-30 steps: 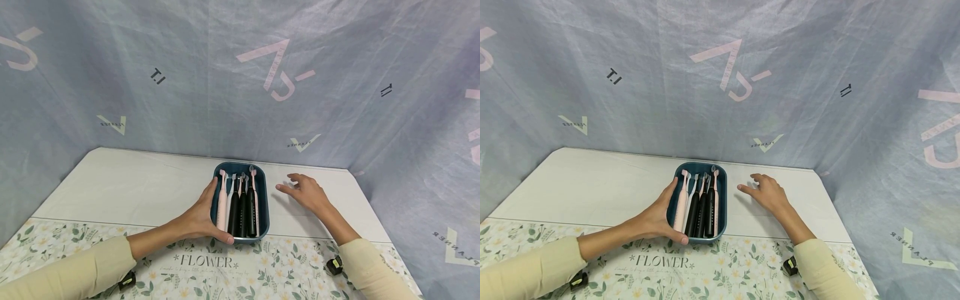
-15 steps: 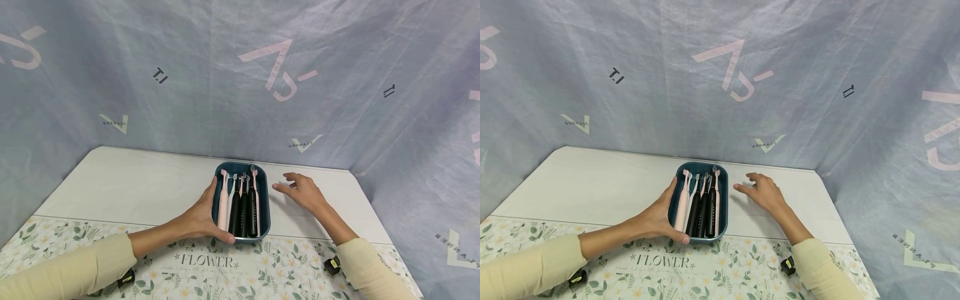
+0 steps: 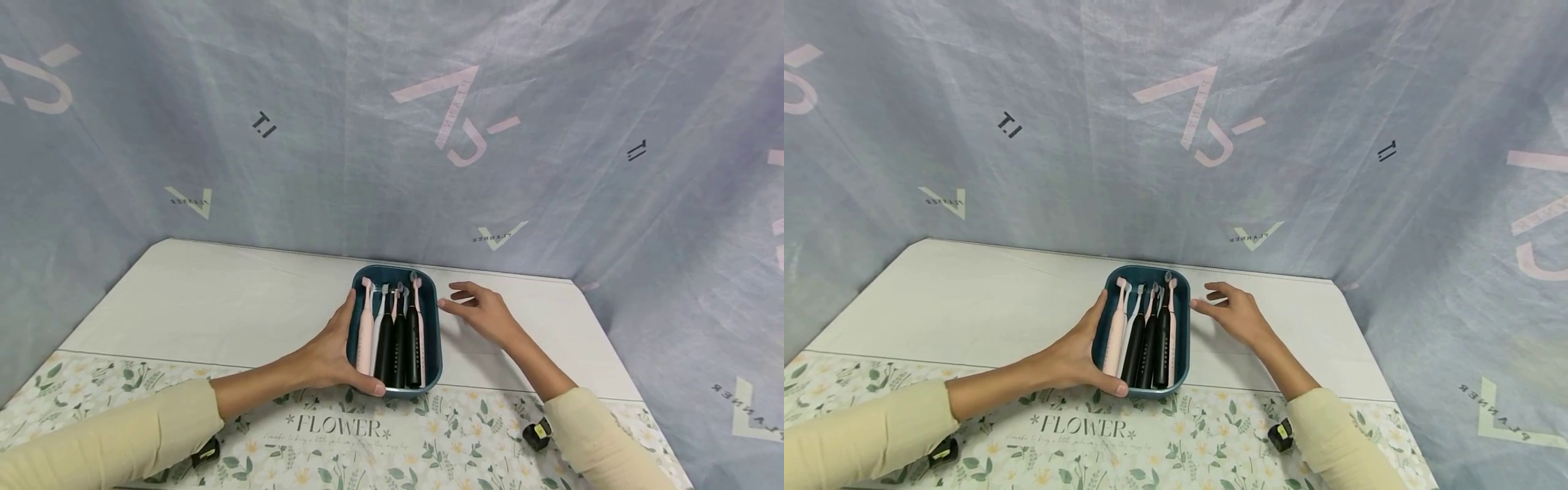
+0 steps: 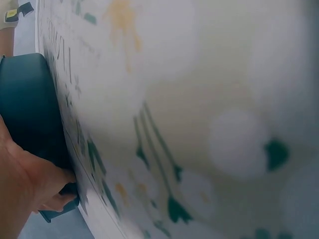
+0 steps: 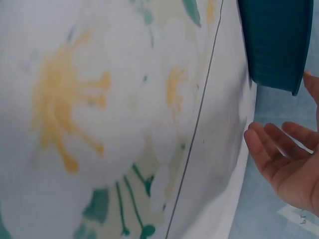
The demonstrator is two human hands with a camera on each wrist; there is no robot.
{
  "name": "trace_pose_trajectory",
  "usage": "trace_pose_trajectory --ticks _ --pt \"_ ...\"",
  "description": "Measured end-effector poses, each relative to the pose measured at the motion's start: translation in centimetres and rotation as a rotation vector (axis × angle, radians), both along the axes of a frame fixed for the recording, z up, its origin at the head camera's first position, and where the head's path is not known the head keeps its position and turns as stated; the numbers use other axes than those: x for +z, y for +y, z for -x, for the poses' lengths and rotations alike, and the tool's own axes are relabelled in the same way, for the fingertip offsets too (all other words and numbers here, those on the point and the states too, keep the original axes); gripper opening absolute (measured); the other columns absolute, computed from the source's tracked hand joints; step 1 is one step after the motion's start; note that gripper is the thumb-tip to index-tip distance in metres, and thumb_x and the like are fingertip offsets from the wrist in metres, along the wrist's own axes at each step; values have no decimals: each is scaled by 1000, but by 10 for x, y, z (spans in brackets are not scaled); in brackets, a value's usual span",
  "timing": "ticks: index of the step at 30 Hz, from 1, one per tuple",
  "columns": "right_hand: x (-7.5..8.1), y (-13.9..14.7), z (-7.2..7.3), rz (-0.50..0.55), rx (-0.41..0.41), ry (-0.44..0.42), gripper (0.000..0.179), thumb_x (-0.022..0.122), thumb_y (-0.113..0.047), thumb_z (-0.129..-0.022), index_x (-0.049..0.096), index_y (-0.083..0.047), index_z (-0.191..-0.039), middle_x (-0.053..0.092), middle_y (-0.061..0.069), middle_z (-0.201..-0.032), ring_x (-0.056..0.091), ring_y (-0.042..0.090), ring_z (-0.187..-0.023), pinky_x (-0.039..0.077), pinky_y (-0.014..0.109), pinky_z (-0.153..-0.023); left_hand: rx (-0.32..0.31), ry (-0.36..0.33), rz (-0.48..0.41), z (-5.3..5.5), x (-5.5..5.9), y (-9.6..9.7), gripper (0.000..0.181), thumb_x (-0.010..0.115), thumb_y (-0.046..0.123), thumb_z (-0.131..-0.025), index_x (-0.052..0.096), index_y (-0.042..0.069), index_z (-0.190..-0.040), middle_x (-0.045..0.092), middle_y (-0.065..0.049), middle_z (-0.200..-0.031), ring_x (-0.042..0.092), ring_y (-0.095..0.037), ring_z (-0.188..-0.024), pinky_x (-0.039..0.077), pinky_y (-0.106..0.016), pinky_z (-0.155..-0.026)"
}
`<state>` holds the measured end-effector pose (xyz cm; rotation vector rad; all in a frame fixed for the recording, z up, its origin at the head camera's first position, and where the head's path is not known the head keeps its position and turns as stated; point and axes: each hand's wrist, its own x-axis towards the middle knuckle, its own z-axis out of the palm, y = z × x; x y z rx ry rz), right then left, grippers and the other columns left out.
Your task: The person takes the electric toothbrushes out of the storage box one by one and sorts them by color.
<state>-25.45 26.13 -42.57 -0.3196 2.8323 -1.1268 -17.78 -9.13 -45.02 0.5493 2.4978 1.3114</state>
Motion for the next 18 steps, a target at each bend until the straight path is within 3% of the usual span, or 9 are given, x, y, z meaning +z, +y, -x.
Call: trace_pose_trajectory --ticks 9,14,18 --pt "-3 -9 -4 274 47 -89 65 77 -41 -108 58 -10 -162 63 21 -161 78 37 -121 69 45 -94 -15 -25 -12 0 1 0 178 106 66 -66 -25 27 -179 -13 -16 -191 1 -45 -178 28 -75 -134" --pt "-4 -15 -5 395 57 -121 56 76 -33 -110 59 -3 -155 61 23 -159 73 38 -131 69 47 -98 -22 -32 -20 0 2 1 178 106 65 -66 -26 26 -179 -14 -17 -190 -1 -46 -177 27 -76 -134" --pt "-6 -20 -5 427 73 -130 48 75 -30 -111 62 -4 -148 58 23 -158 70 39 -140 67 47 -105 -21 -33 -27 0 1 1 178 106 65 -65 -26 27 -179 -14 -17 -190 -1 -46 -177 27 -77 -134"
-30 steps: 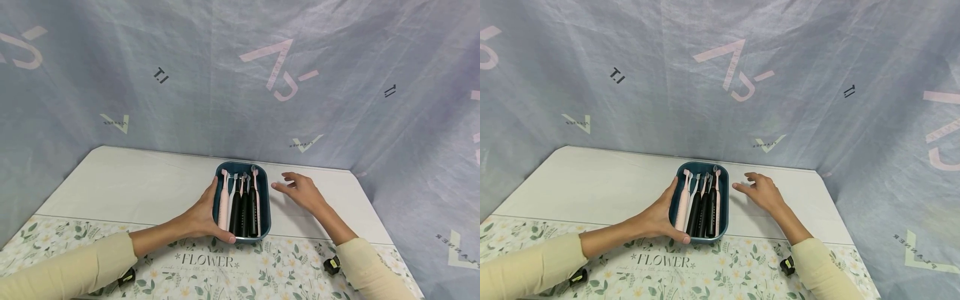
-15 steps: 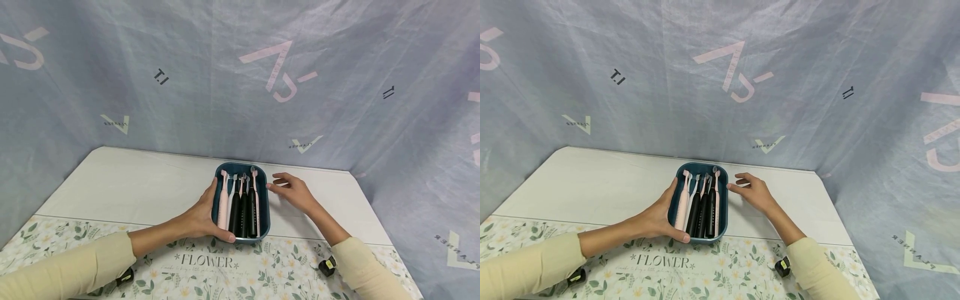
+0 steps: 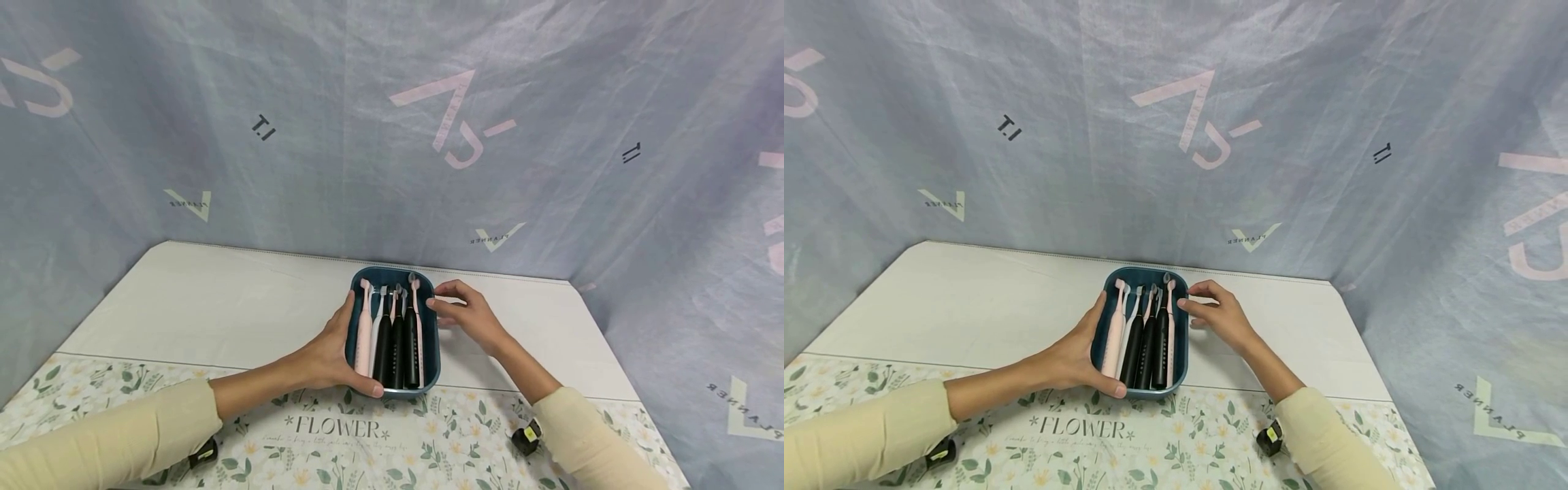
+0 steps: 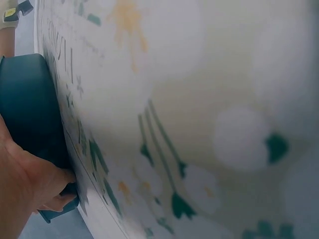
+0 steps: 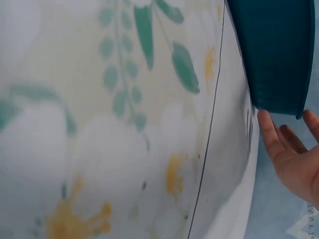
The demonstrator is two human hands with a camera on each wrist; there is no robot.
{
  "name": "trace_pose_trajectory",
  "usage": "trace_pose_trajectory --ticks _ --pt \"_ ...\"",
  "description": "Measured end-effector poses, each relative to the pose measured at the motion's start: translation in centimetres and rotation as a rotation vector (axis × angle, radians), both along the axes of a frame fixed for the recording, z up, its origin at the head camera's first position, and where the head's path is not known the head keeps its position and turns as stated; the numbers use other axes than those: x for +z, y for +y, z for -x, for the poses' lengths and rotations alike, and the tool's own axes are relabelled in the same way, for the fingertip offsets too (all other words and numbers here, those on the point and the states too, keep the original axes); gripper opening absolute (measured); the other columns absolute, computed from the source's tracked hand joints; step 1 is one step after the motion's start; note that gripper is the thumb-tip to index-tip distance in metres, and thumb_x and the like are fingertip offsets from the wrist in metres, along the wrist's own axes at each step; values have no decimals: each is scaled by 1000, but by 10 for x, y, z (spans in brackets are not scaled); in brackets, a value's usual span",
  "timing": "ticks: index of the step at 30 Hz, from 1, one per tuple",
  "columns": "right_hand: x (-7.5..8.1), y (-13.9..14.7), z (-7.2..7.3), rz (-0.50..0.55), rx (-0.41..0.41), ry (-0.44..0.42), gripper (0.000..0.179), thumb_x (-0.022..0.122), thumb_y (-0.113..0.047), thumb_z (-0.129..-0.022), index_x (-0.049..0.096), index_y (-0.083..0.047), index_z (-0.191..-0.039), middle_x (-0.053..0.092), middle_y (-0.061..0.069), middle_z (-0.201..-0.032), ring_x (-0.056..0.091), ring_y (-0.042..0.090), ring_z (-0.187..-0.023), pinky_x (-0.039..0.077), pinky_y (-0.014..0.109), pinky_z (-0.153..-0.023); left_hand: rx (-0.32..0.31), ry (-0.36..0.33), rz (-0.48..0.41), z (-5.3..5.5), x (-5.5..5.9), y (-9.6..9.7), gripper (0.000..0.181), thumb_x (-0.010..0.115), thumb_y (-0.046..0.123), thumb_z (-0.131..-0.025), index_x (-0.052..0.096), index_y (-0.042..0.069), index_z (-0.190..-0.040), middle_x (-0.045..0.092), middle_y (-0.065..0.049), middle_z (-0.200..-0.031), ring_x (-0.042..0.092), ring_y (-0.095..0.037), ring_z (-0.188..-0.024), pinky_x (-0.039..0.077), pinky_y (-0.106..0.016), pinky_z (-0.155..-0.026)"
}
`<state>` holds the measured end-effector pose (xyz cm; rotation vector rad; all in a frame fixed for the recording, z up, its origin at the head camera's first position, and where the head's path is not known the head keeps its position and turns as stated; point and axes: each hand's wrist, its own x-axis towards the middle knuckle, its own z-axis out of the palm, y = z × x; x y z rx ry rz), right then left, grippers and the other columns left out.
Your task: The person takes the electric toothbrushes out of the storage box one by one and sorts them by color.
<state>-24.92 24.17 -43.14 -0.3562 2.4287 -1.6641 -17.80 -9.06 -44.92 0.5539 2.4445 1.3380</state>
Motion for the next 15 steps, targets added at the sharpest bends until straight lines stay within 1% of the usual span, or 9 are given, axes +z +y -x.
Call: trace_pose_trajectory --ticks 5,10,12,15 --pt "0 -7 -2 -16 9 4 45 76 -31 -110 65 -7 -147 54 17 -166 68 38 -144 64 46 -111 5 -11 -9 0 0 0 178 107 64 -66 -26 27 -179 -15 -16 -190 -2 -46 -177 26 -77 -134" --pt "0 -13 -4 -75 11 26 45 78 -35 -108 69 -11 -145 55 12 -170 70 37 -141 62 48 -106 7 -14 -13 -1 0 1 180 108 63 -64 -25 26 -179 -15 -17 -190 -2 -47 -177 25 -77 -135" --pt "0 -15 -4 -113 4 28 47 81 -38 -106 71 -14 -144 54 10 -171 67 38 -143 60 50 -107 8 -13 -12 -1 0 1 180 108 64 -64 -25 26 -179 -14 -17 -190 -1 -47 -177 26 -77 -135" --pt "-1 -17 -5 -193 1 44 52 85 -45 -101 72 -19 -144 51 8 -174 60 41 -150 55 59 -115 7 -13 -16 -1 0 1 180 108 63 -64 -25 27 -179 -14 -17 -190 0 -47 -177 26 -77 -134"
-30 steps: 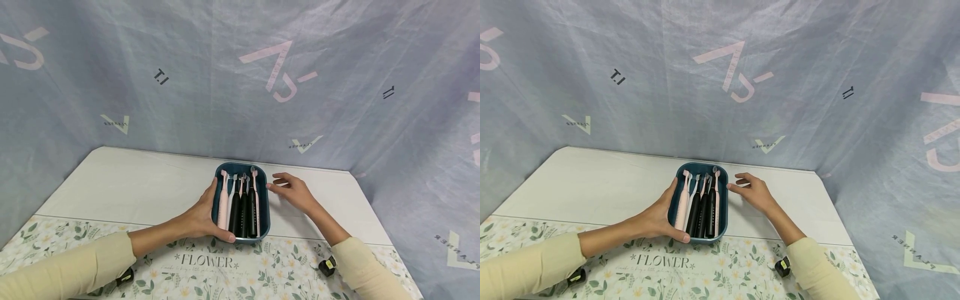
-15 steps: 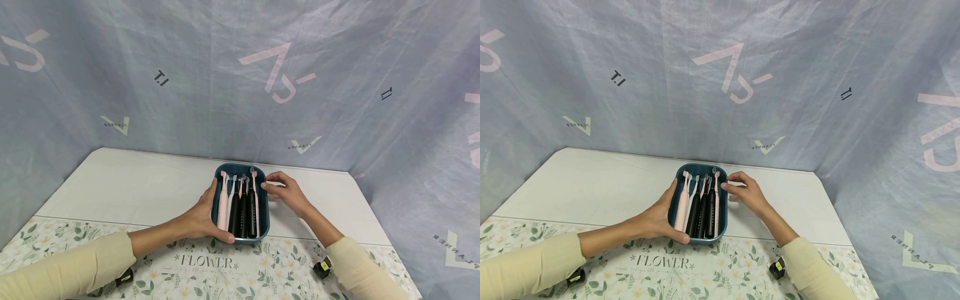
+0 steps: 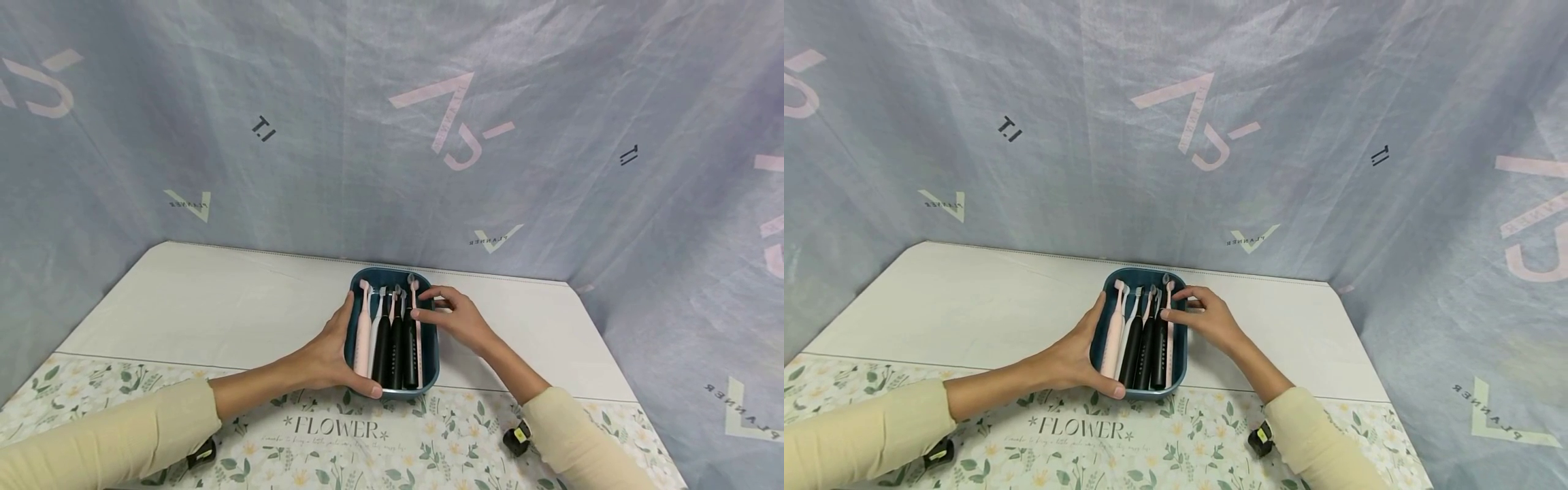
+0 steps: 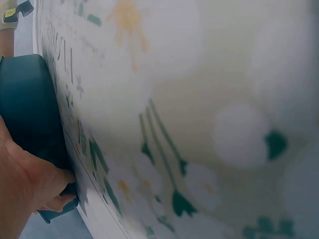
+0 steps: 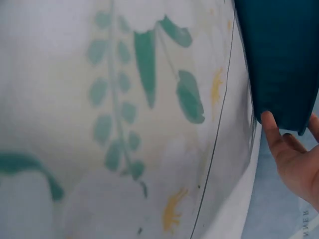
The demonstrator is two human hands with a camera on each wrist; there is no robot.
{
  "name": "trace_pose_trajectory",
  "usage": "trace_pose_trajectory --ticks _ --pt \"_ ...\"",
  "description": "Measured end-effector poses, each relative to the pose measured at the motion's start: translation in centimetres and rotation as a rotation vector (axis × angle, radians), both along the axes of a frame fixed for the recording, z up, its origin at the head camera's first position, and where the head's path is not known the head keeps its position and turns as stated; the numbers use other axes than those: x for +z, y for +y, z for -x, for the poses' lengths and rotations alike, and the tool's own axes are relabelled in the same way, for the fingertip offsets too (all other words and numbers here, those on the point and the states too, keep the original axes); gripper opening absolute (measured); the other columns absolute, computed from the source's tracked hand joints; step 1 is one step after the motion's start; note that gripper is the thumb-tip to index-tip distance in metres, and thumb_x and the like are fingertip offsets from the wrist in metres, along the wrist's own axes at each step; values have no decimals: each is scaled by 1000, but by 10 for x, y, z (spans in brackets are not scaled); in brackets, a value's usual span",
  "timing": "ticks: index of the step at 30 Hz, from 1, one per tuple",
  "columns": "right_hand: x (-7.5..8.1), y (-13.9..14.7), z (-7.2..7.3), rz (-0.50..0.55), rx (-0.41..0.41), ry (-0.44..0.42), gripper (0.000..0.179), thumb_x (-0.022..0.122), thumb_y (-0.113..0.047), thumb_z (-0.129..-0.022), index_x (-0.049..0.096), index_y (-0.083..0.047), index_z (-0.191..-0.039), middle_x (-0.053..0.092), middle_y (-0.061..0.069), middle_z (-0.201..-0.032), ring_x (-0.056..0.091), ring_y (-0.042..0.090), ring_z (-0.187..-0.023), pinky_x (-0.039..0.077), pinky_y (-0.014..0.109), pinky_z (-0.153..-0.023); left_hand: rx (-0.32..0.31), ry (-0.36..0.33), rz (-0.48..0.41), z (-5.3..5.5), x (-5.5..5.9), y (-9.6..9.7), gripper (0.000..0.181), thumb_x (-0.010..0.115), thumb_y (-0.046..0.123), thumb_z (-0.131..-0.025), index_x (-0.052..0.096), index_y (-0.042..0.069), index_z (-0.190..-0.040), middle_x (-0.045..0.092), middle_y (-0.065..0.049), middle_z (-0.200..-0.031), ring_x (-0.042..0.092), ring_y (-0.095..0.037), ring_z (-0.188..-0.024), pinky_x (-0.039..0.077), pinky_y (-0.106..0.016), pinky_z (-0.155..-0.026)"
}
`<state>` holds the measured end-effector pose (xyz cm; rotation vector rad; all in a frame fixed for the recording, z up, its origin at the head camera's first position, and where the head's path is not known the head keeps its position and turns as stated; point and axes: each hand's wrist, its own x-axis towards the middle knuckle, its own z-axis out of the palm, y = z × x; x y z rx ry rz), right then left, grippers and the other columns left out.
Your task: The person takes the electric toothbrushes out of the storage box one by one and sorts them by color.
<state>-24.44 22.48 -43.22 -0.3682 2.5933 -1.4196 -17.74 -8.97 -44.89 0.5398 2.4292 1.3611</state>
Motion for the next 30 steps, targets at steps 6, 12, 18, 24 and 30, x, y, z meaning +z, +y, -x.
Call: trace_pose_trajectory --ticks 6,12,18,24,30 --pt "-1 -7 0 -151 29 80 64 92 -54 -91 75 -22 -143 45 14 -176 54 46 -153 50 69 -121 1 -7 13 0 0 0 179 107 66 -64 -26 28 -179 -13 -16 -190 1 -47 -177 28 -77 -133" --pt "-3 -12 2 -229 45 100 81 99 -60 -81 71 -19 -145 35 19 -179 45 49 -161 47 72 -122 0 2 24 1 0 0 180 106 68 -64 -26 27 -179 -12 -18 -190 3 -48 -177 30 -78 -132" --pt "-2 -15 4 -237 77 43 92 101 -60 -78 64 -17 -150 22 21 -184 30 53 -169 41 75 -126 -2 -6 31 1 2 -1 180 106 70 -64 -26 27 -178 -13 -18 -190 1 -48 -177 29 -78 -132" --pt "1 -16 5 -250 111 -7 92 99 -54 -82 61 -14 -156 12 25 -186 25 57 -170 41 77 -125 -6 -5 21 1 2 0 180 106 68 -64 -26 27 -179 -14 -16 -190 0 -47 -177 29 -78 -133" --pt "2 -16 8 -234 125 -58 88 98 -50 -85 61 -11 -155 4 27 -187 21 59 -171 41 76 -125 -12 4 8 2 0 0 179 106 66 -65 -27 27 -178 -14 -17 -190 0 -48 -177 29 -78 -132"
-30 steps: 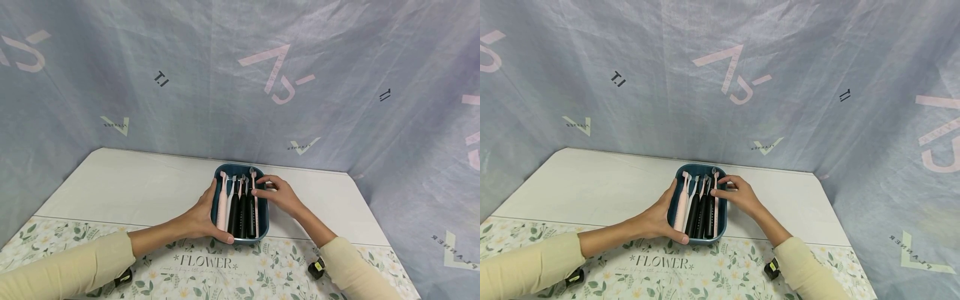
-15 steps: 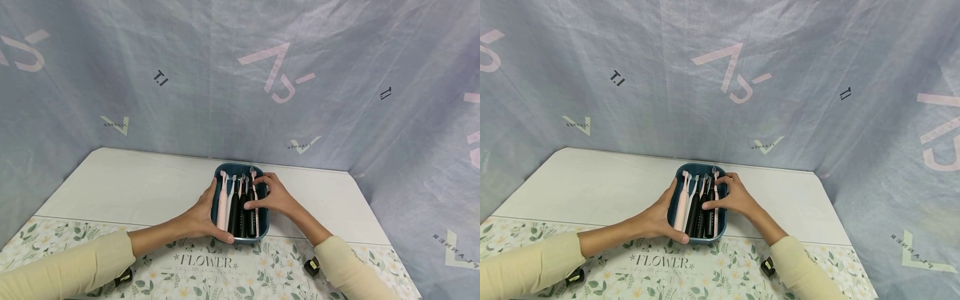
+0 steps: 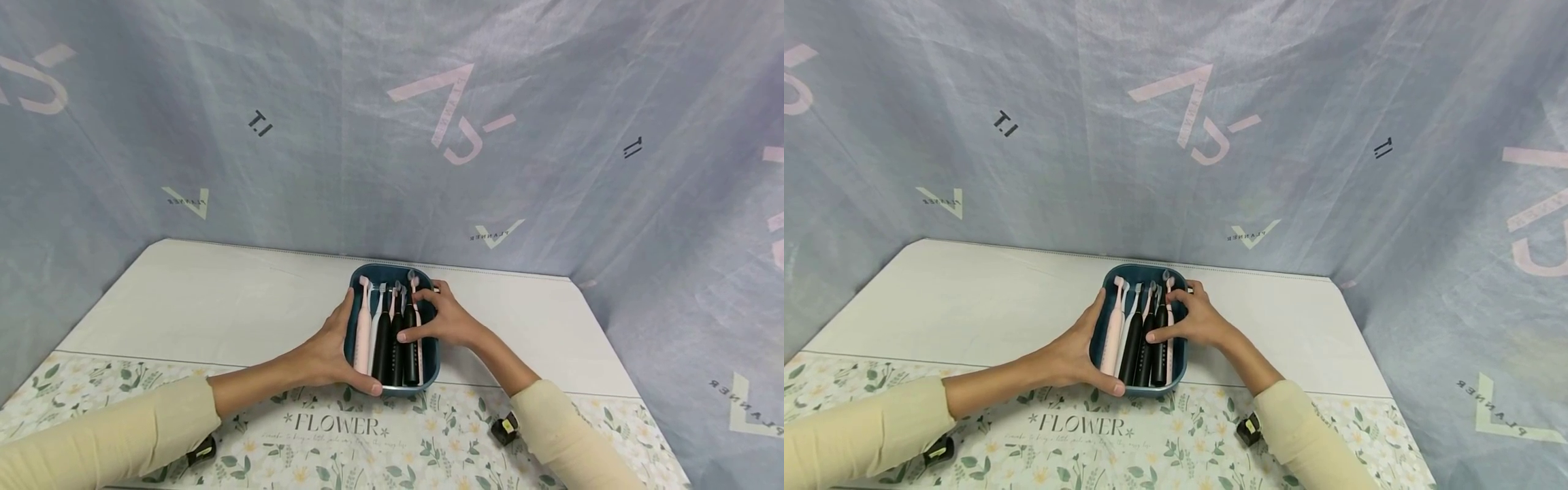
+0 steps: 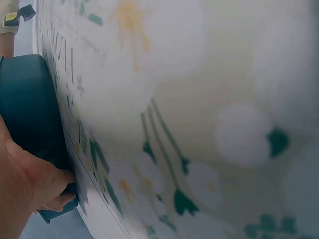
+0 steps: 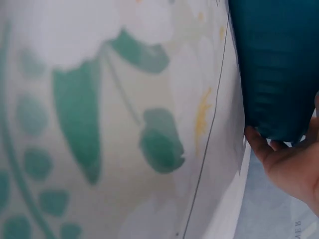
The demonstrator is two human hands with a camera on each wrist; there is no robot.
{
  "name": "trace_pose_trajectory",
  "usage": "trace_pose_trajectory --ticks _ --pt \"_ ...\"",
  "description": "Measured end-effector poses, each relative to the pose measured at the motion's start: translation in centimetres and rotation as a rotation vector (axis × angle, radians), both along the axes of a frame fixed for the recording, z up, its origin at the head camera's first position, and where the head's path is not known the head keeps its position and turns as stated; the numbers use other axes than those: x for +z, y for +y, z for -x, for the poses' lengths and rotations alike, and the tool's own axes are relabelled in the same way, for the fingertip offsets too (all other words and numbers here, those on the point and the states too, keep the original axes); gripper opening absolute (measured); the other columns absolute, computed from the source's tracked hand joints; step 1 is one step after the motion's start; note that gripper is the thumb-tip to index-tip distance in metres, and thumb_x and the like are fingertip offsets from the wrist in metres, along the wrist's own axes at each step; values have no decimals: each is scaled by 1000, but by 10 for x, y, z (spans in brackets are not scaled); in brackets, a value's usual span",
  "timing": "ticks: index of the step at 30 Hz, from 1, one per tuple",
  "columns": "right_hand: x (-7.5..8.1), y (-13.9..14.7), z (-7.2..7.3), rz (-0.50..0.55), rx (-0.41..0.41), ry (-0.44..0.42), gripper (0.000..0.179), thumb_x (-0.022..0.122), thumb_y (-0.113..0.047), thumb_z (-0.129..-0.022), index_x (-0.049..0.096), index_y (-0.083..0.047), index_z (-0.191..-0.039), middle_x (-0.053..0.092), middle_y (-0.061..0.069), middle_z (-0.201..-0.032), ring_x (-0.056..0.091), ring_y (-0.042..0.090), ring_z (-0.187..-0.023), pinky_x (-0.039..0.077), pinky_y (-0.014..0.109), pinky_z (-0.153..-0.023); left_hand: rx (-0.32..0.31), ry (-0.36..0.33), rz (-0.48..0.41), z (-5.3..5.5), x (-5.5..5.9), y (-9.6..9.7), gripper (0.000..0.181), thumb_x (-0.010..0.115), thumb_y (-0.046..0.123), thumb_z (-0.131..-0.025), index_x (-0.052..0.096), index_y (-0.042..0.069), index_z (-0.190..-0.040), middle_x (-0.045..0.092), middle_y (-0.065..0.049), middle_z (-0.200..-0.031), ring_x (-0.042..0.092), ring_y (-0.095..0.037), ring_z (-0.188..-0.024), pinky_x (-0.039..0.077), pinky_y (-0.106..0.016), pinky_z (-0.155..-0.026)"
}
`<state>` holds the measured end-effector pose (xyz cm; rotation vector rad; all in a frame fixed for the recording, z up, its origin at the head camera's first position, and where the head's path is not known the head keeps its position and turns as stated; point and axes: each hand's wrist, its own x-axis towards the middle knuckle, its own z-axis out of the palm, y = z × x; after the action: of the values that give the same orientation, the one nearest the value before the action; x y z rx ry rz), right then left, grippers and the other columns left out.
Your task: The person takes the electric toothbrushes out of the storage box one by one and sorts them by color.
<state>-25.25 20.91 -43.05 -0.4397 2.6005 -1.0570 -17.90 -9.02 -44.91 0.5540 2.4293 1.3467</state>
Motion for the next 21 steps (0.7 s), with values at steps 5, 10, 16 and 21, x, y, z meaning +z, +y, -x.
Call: trace_pose_trajectory --ticks 5,10,16,21 --pt "1 0 2 26 -2 -53 85 98 -47 -87 60 -10 -153 1 26 -188 20 59 -171 41 75 -126 1 -10 1 0 0 0 179 106 66 -65 -27 28 -178 -16 -17 -190 -2 -48 -177 28 -79 -132" --pt "5 -2 1 39 -16 -74 82 99 -43 -87 60 -9 -151 0 26 -188 19 58 -172 40 74 -127 4 1 -1 0 1 -1 178 106 66 -66 -27 28 -178 -15 -16 -190 -1 -48 -177 29 -80 -132" --pt "8 -8 -1 28 -40 -69 80 99 -39 -86 62 -6 -148 1 30 -187 18 58 -172 39 73 -128 0 -8 2 0 1 0 179 106 67 -65 -27 28 -178 -16 -16 -190 -2 -48 -177 28 -80 -132" --pt "4 -9 -2 29 -51 -67 80 100 -38 -86 62 -6 -149 1 30 -187 17 58 -172 39 74 -128 1 -13 0 -1 1 -1 179 107 66 -65 -27 28 -178 -16 -16 -190 -3 -47 -177 28 -79 -132"
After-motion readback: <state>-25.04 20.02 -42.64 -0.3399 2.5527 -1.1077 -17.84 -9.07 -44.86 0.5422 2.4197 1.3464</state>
